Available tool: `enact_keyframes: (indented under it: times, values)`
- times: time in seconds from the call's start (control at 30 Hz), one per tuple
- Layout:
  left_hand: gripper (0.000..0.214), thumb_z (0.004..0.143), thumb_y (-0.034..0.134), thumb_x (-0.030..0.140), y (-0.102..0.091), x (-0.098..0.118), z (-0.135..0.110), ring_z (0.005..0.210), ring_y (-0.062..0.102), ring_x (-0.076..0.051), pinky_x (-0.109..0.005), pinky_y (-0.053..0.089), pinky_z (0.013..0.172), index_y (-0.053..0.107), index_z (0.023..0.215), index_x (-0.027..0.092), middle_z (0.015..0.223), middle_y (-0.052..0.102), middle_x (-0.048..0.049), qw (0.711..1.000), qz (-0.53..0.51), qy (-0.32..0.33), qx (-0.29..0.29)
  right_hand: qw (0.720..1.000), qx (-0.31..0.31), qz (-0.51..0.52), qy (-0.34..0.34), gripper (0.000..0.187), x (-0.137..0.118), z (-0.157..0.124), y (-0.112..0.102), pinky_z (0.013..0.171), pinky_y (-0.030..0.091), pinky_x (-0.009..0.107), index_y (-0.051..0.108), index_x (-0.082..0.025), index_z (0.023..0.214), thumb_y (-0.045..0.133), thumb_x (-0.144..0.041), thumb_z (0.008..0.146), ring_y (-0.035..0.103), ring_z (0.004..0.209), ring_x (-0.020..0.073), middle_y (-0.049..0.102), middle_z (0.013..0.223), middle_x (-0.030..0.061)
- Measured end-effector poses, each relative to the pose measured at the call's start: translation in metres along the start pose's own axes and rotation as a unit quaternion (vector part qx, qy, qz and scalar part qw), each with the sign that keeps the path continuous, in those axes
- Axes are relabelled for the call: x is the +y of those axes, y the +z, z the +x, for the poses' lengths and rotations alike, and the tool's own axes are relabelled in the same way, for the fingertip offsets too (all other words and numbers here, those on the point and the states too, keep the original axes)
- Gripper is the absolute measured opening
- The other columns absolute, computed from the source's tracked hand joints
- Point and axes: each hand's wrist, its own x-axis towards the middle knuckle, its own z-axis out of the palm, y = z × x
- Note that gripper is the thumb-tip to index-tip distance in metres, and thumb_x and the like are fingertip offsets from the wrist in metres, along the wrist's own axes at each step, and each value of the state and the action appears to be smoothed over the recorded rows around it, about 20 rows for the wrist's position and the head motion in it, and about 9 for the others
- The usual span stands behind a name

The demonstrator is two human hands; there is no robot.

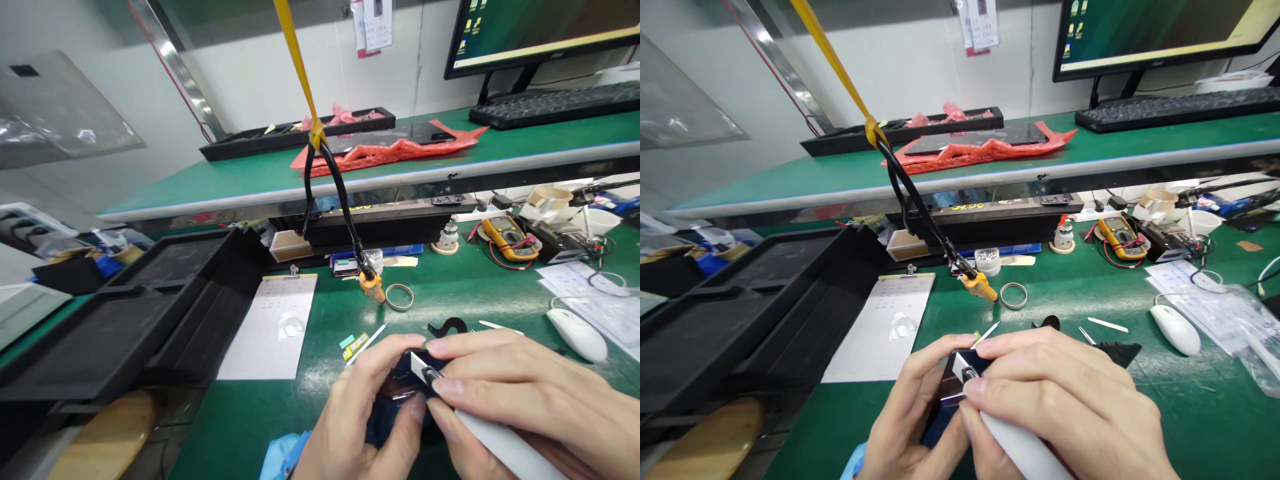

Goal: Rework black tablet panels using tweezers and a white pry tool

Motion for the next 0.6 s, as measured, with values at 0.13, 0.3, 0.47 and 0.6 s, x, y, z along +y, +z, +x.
enact_keyframes:
  times: [0.13,0.3,0.47,0.6]
  values:
    - [0.072,0.103,0.076,-0.006,-0.001,0.001,0.0,0.125,0.085,-0.02,-0.019,0.06,0.115,0.069,0.159,0.04,0.15,0.084,0.001,1.0,0.018,0.001,-0.002,1.0,-0.004,0.001,0.003,0.049,0.001,0.002,0.0,0.1,0.075,0.022,0.073,-0.031,0.137,0.084,-0.012,0.094,0.09,0.113,0.0219,0.09,0.11,-0.0029]
    - [0.074,0.104,0.075,-0.007,0.0,0.002,0.0,0.126,0.084,-0.02,-0.019,0.059,0.117,0.068,0.16,0.041,0.151,0.083,0.0016,1.0,0.002,0.0,-0.003,0.998,0.058,-0.006,0.029,0.041,-0.002,0.0,0.009,0.082,0.081,0.033,0.083,-0.039,0.124,0.09,-0.017,0.091,0.092,0.099,0.0299,0.089,0.098,-0.0022]
    - [0.081,0.102,0.075,-0.011,0.002,0.002,0.001,0.127,0.081,-0.014,-0.011,0.052,0.118,0.067,0.16,0.045,0.152,0.082,0.0078,1.0,-0.016,-0.009,-0.002,0.982,0.174,-0.021,0.073,0.016,-0.009,-0.015,0.03,0.065,0.08,0.04,0.088,-0.045,0.09,0.102,-0.04,0.084,0.09,0.085,0.0356,0.081,0.077,0.0004]
    - [0.084,0.101,0.073,-0.012,0.002,-0.001,0.0,0.126,0.081,-0.013,-0.011,0.052,0.117,0.066,0.16,0.048,0.152,0.081,0.0096,1.0,-0.022,-0.011,-0.006,0.981,0.18,-0.023,0.074,0.016,-0.009,-0.017,0.031,0.064,0.08,0.04,0.088,-0.045,0.089,0.102,-0.041,0.084,0.09,0.083,0.0352,0.08,0.075,0.0003]
